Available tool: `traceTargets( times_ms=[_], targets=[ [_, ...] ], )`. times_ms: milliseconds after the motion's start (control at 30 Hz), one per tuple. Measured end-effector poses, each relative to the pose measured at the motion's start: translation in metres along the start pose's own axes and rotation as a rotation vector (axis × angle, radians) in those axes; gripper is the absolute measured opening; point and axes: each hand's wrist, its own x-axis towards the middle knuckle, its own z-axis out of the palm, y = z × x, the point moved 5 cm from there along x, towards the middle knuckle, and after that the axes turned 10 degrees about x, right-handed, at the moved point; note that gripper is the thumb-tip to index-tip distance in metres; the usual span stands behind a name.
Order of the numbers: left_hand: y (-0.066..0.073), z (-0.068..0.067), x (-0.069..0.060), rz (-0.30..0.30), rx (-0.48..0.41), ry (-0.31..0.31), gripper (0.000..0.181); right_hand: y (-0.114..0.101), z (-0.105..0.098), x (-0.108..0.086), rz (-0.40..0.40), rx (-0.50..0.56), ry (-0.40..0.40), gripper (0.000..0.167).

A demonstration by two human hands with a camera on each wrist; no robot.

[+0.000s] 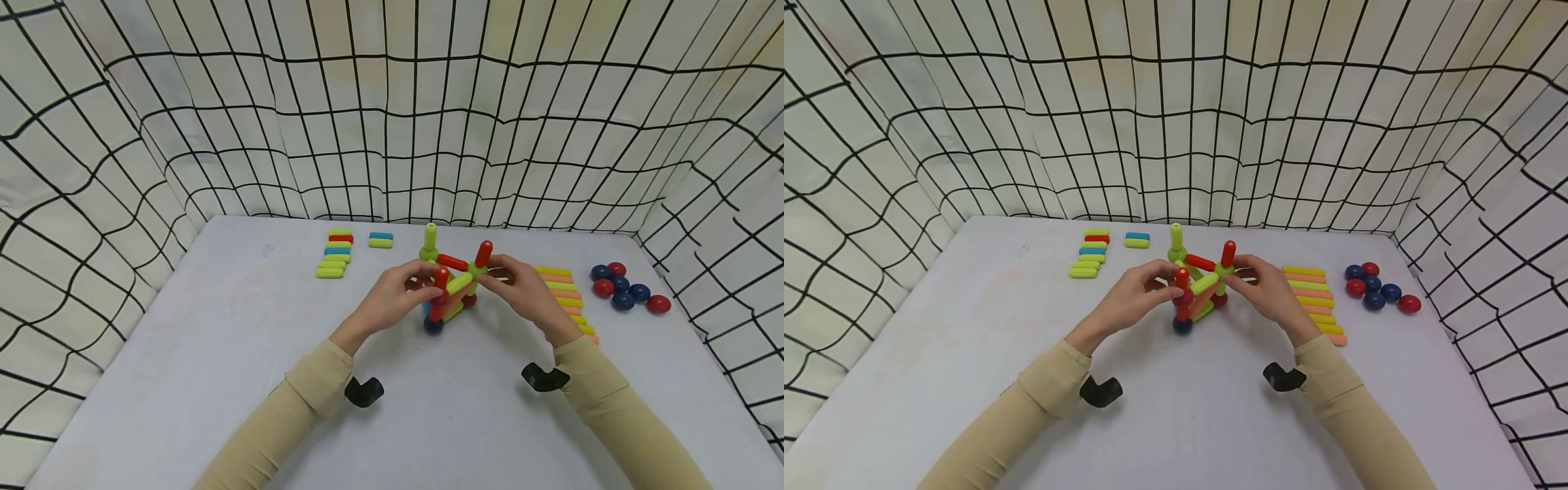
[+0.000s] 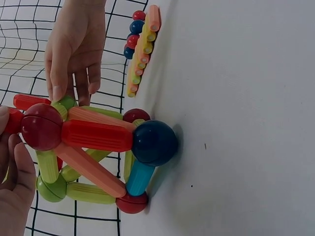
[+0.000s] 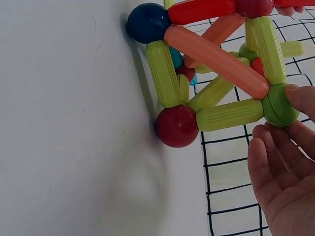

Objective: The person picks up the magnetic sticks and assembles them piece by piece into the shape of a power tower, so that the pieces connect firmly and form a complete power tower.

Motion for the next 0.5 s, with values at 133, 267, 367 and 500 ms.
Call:
traceTargets(
  times_ms=[133,267,367,500],
  targets=[
    [0.0008,-0.0007,0.0010,0.009,0.018,-0.004,0.031,-0.0012,-0.0001,-0.0001,-0.016,0.004,0.001,0.051],
    [0.0009,-0.0010,0.0009,0.002,0.026,-0.010,0.030,-0.0022,0.0002,-0.0009,-0.019,0.002,0.002,0.051],
    [0.0007,-0.0010,0.0010,-0.005,0.028,-0.015,0.030,-0.0027,0.0005,-0.0015,-0.019,0.000,0.001,0.051],
    [0.0014,-0.0012,0.0009,-0.011,0.029,-0.023,0.031,-0.0023,0.0005,-0.0010,-0.020,0.002,0.001,0.052]
  ],
)
